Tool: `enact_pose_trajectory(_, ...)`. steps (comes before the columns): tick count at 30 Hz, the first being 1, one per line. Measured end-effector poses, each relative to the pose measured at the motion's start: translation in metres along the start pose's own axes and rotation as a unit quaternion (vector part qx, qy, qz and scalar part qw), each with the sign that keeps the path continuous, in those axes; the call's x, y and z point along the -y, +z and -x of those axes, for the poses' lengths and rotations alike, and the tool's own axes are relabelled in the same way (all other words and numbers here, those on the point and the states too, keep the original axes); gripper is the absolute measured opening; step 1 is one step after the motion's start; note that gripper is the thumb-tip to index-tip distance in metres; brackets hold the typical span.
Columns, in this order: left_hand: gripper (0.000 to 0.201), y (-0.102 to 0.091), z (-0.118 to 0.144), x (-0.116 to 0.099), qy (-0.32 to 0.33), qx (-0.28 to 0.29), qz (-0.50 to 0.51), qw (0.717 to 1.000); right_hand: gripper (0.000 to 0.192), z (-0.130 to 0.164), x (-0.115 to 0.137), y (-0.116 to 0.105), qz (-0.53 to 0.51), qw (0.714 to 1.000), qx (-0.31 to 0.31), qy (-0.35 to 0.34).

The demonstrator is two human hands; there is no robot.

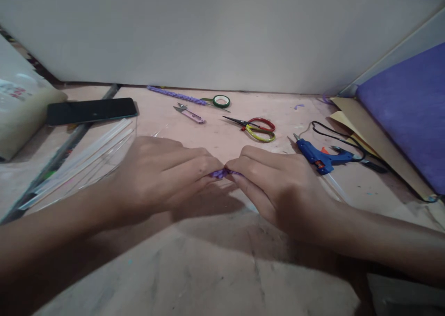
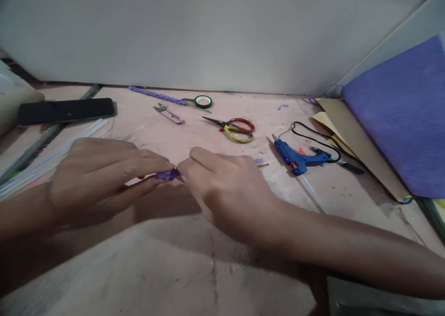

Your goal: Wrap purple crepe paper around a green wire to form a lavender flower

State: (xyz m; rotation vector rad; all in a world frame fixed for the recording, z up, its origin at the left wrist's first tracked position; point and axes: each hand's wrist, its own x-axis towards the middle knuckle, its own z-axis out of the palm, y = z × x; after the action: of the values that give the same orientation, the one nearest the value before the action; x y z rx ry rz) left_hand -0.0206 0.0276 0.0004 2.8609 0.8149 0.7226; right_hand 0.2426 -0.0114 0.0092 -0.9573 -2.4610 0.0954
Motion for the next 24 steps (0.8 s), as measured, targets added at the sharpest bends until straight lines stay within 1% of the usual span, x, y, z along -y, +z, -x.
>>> enact_pose_trajectory(1,0.015,0.002,0.001,0.0,-0.002,0.0,-0.022,1.0,0.024,0.0,0.001,0.0,0.016,1.0,-0.005,-0.003)
enact_pose_trajectory(4,0.022,0.006,0.002,-0.003,0.035,-0.036,-0.089,0.995,0.023,-0.001,0.003,-0.002,0.061,0.998,-0.025,-0.015)
enact_pose_trajectory(8,0.029,0.011,-0.001,-0.01,0.076,-0.077,-0.101,0.989,0.021,0.0,0.006,-0.004,0.08,0.996,-0.028,-0.028)
enact_pose_trajectory(10,0.033,0.013,-0.003,-0.013,0.07,-0.09,-0.09,0.989,0.022,0.0,0.007,-0.005,0.083,0.996,-0.027,-0.036)
enact_pose_trajectory(12,0.037,0.014,-0.005,-0.017,0.039,-0.093,-0.07,0.992,0.024,0.0,0.007,-0.006,0.094,0.994,-0.03,-0.043)
enact_pose_trajectory(14,0.038,0.013,-0.007,-0.02,-0.004,-0.087,-0.029,0.996,0.025,-0.001,0.007,-0.007,0.116,0.991,-0.046,-0.049)
enact_pose_trajectory(18,0.039,0.007,-0.01,-0.025,-0.08,-0.065,0.097,0.99,0.02,-0.003,0.006,-0.006,0.143,0.984,-0.072,-0.072)
enact_pose_trajectory(21,0.041,0.002,-0.011,-0.022,-0.089,-0.04,0.157,0.983,0.019,-0.002,0.004,-0.005,0.13,0.987,-0.062,-0.071)
enact_pose_trajectory(22,0.037,0.001,-0.011,-0.02,-0.084,-0.035,0.17,0.981,0.019,-0.002,0.004,-0.005,0.115,0.99,-0.056,-0.063)
enact_pose_trajectory(24,0.019,0.0,-0.01,-0.016,-0.067,-0.039,0.183,0.98,0.021,-0.001,0.004,-0.006,0.055,0.997,-0.04,-0.03)
